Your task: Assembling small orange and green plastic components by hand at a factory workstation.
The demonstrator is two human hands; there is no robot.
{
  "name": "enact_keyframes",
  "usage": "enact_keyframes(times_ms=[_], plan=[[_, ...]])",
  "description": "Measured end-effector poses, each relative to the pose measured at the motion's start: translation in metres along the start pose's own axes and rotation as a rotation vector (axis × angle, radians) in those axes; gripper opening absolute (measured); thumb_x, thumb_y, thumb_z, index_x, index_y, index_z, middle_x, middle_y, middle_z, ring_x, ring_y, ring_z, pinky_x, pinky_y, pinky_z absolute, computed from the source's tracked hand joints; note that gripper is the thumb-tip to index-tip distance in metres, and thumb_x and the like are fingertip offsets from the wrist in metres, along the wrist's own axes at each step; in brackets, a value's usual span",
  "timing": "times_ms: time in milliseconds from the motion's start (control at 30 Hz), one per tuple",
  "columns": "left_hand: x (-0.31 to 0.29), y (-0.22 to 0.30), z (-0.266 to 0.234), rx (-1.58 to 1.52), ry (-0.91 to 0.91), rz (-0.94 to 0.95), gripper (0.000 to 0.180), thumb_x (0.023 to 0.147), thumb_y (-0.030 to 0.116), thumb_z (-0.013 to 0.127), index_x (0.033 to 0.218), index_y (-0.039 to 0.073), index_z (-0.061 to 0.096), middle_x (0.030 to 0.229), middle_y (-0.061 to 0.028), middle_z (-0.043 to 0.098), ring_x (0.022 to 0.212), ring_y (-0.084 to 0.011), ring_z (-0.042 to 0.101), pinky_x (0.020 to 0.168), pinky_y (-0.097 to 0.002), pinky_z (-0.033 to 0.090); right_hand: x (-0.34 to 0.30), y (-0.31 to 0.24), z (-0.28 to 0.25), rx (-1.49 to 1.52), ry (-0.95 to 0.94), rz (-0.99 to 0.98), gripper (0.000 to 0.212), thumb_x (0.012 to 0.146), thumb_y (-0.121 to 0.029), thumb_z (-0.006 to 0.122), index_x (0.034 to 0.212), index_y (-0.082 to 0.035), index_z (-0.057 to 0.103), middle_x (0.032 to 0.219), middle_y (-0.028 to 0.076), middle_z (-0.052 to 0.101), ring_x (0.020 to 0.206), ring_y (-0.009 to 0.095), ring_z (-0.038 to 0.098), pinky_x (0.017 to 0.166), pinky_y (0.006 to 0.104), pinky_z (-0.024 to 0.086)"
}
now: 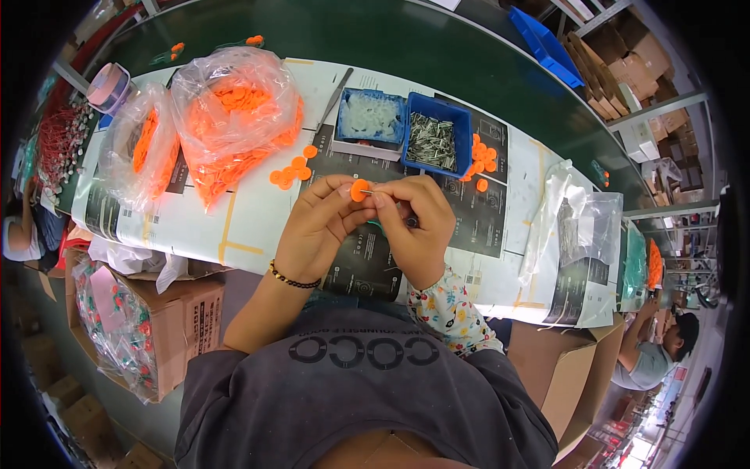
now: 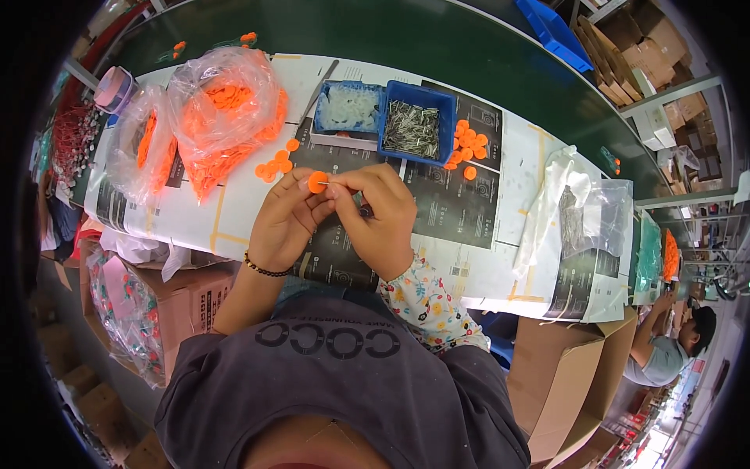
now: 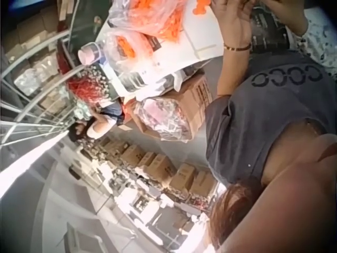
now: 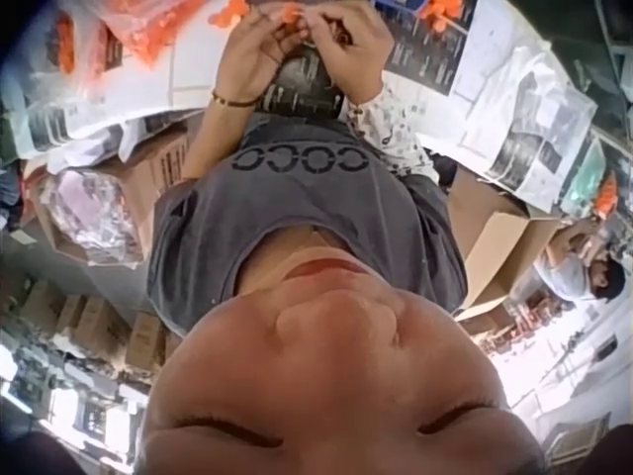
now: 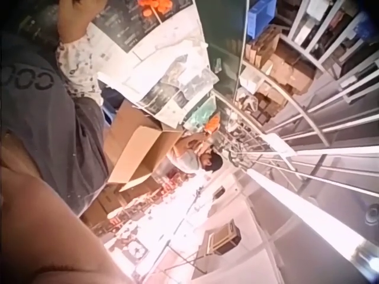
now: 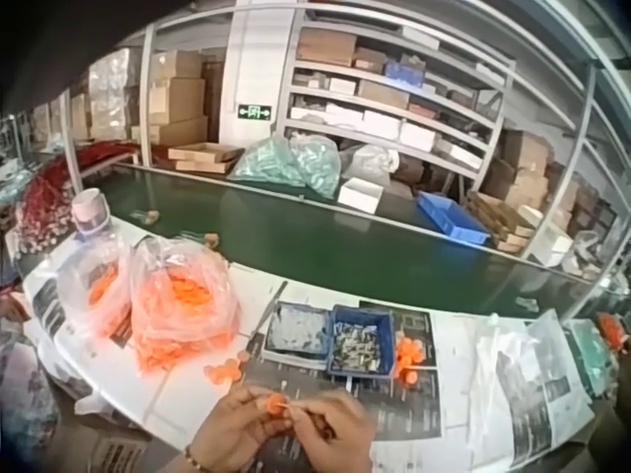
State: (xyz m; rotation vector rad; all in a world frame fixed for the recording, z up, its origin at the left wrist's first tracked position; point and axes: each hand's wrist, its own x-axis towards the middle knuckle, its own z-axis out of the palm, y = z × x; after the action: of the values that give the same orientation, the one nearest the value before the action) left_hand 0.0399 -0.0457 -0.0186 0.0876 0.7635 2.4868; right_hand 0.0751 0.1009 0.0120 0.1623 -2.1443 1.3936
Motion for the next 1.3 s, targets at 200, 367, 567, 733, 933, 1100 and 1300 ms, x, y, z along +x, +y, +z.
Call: enact_keyframes(times_ms=[200,367,567,733,933,1100,1300], plan=[[-0.005,-0.004,0.010,0.345,0.056,0.293,0.013,0.092,0.007,0.057,0.102,-0.001,0.059,0.107,-0.0153,0.064,0.098,-0.0208,0.064,0.088,-0.0301,0.051,0.000,-0.010,0.000,-0.035,-0.038,-0.038,0.003,0.082,-0.001,0.066,0.085,-0.002,0.065,0.080,0.001,0.059,0.063,0.004,0.047,0.053,0.0179,0.035],[-0.015,-0.004,0.016,0.589,0.010,0.517,0.011,0.087,0.005,0.062,0.096,0.000,0.064,0.106,-0.0145,0.066,0.104,-0.0220,0.062,0.089,-0.0315,0.049,-0.006,-0.002,0.000,0.282,-0.141,0.251,0.003,0.084,-0.003,0.064,0.085,-0.001,0.063,0.077,-0.002,0.057,0.061,0.003,0.044,0.051,0.0182,0.032],[0.025,0.092,-0.017,1.437,0.238,0.902,0.015,0.080,0.008,0.066,0.095,0.004,0.067,0.104,-0.0087,0.067,0.098,-0.0216,0.063,0.087,-0.0359,0.048,-0.007,-0.002,-0.012,0.538,-0.128,0.549,0.006,0.085,-0.005,0.064,0.084,0.000,0.061,0.075,-0.003,0.055,0.057,0.002,0.038,0.049,0.0189,0.027],[0.117,0.198,-0.100,2.166,0.423,0.460,0.016,0.079,0.017,0.063,0.091,0.009,0.070,0.097,-0.0124,0.068,0.092,-0.0302,0.063,0.082,-0.0376,0.049,-0.007,-0.012,-0.007,0.584,-0.186,0.536,0.006,0.086,-0.007,0.064,0.084,-0.001,0.061,0.072,-0.003,0.053,0.055,0.002,0.036,0.048,0.0186,0.025],[0.134,0.199,-0.138,2.405,0.338,0.465,0.015,0.079,0.019,0.062,0.089,0.008,0.068,0.088,-0.0134,0.068,0.084,-0.0318,0.065,0.076,-0.0413,0.051,-0.007,-0.012,-0.019,0.536,-0.163,0.533,0.007,0.087,-0.008,0.064,0.084,-0.002,0.061,0.072,-0.004,0.053,0.055,0.001,0.035,0.048,0.0186,0.024],[0.121,0.194,-0.112,2.379,0.445,0.519,0.012,0.080,0.014,0.063,0.089,0.007,0.066,0.088,-0.0137,0.068,0.082,-0.0304,0.065,0.073,-0.0388,0.052,0.000,-0.007,-0.029,0.515,-0.153,0.543,0.008,0.087,-0.009,0.064,0.085,-0.002,0.062,0.074,-0.005,0.053,0.055,0.001,0.036,0.048,0.0182,0.024],[0.041,0.097,-0.004,1.050,0.020,0.478,0.003,0.087,0.002,0.060,0.090,0.001,0.061,0.093,-0.0070,0.068,0.084,-0.0118,0.064,0.078,-0.0254,0.050,0.000,0.004,-0.010,0.385,-0.027,0.390,0.007,0.086,-0.007,0.064,0.084,-0.001,0.062,0.074,-0.004,0.054,0.056,0.002,0.038,0.049,0.0173,0.026]])
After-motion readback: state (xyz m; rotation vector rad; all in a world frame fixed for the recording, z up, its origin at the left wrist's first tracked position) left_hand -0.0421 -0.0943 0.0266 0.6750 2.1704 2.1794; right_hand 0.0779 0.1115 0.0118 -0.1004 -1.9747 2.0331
